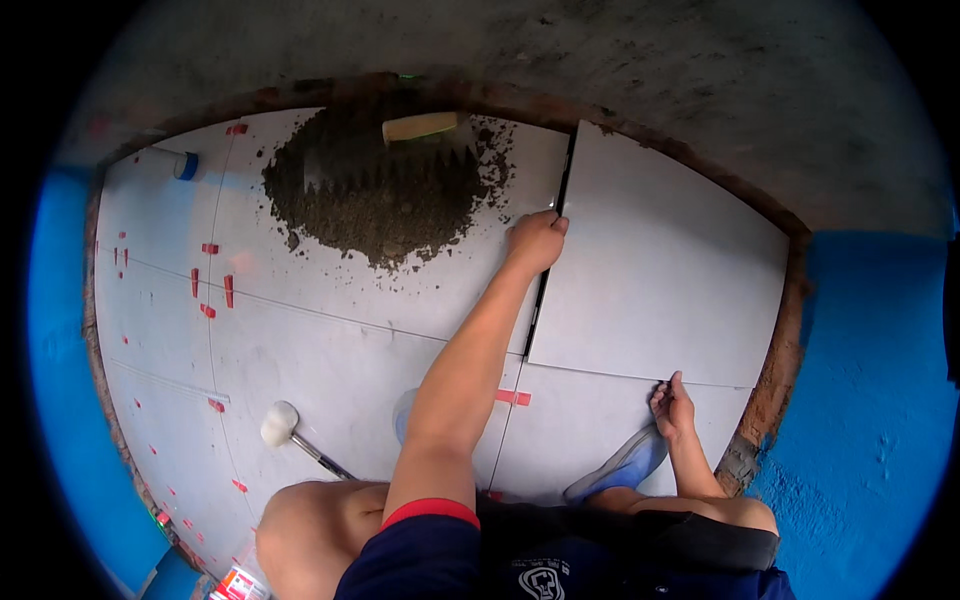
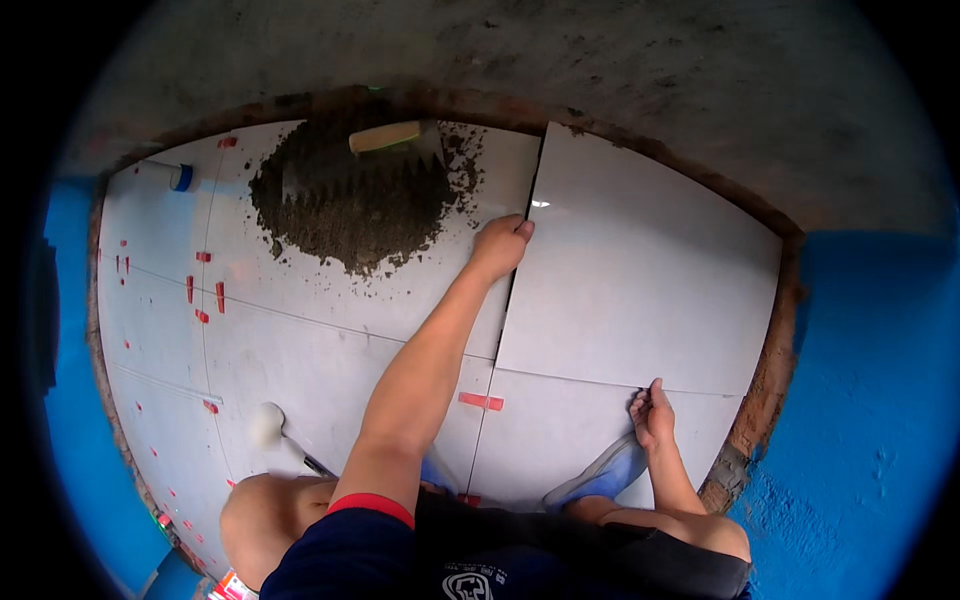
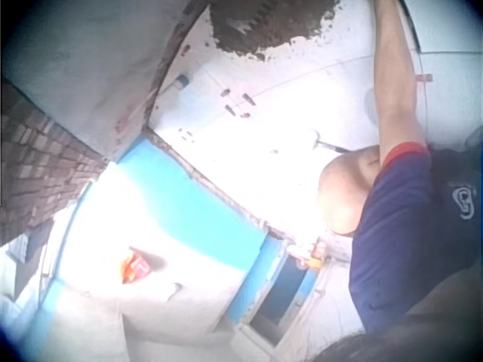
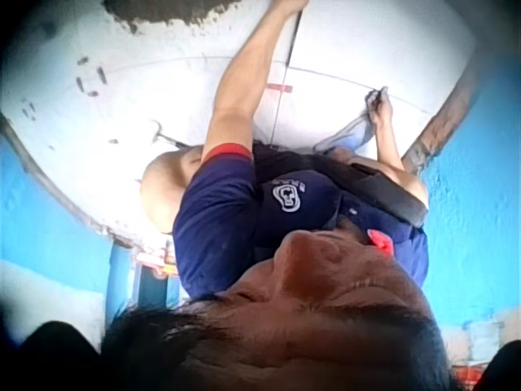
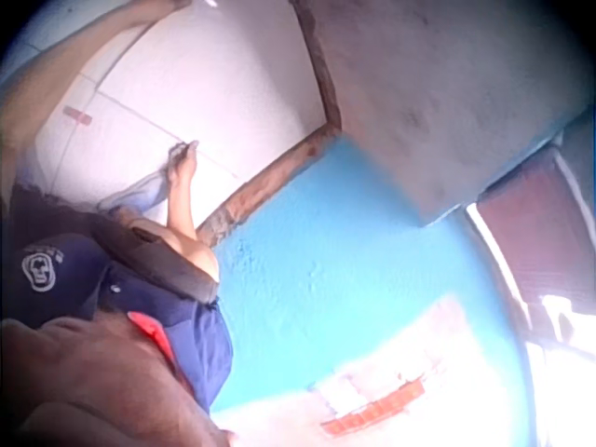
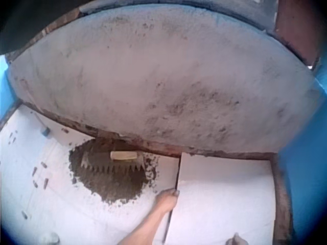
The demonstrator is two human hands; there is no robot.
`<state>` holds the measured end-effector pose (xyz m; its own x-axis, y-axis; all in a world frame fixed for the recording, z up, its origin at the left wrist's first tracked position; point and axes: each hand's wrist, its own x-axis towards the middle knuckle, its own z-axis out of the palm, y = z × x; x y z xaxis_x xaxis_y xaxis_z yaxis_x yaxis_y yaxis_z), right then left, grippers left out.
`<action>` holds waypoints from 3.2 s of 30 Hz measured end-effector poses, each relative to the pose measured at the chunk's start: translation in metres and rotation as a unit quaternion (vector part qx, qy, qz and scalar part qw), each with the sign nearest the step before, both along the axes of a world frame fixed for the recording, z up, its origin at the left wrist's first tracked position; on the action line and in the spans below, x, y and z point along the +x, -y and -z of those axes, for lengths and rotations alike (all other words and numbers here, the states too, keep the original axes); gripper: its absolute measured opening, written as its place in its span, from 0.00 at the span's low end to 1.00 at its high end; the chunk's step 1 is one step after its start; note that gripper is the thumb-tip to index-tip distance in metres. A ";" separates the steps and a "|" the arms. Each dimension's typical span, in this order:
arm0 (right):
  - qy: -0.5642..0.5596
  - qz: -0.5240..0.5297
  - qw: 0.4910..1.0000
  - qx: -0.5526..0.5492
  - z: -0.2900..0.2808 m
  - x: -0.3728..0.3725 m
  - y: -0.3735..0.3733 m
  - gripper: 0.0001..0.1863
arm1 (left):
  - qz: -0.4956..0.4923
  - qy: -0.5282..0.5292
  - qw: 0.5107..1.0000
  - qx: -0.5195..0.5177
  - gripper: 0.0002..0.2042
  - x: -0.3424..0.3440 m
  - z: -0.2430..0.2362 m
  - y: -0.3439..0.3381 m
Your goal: The person scoops mortar from a bucket onto a tile using a trowel, spreads the mortar, places the tile onto the floor, and taps it with a rubber mallet.
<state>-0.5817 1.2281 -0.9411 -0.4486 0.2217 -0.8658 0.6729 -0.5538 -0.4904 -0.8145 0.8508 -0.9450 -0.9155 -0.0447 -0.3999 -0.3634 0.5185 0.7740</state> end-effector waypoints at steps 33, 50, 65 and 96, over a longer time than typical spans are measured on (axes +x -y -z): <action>-0.052 0.093 0.994 -0.022 0.015 0.012 0.001 0.22 | 0.021 0.028 0.998 0.052 0.16 0.002 0.016 0.001; -0.055 0.084 0.995 -0.020 0.013 0.009 0.006 0.21 | 0.076 0.006 0.986 -0.146 0.17 -0.005 0.022 -0.005; -0.057 0.025 0.997 -0.035 0.021 0.006 0.002 0.19 | 0.117 -0.001 0.976 -0.186 0.18 -0.014 0.040 0.003; -0.277 -0.449 0.503 0.685 0.041 -0.311 -0.091 0.31 | 0.119 -0.121 0.917 -0.361 0.42 0.050 0.023 -0.099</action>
<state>-0.8923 1.3192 -0.9824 -0.9886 -0.0665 0.1348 -0.0987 0.9636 -0.2485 -0.7647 0.9503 -0.9683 -0.9918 -0.0049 -0.1278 -0.0358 0.9699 0.2409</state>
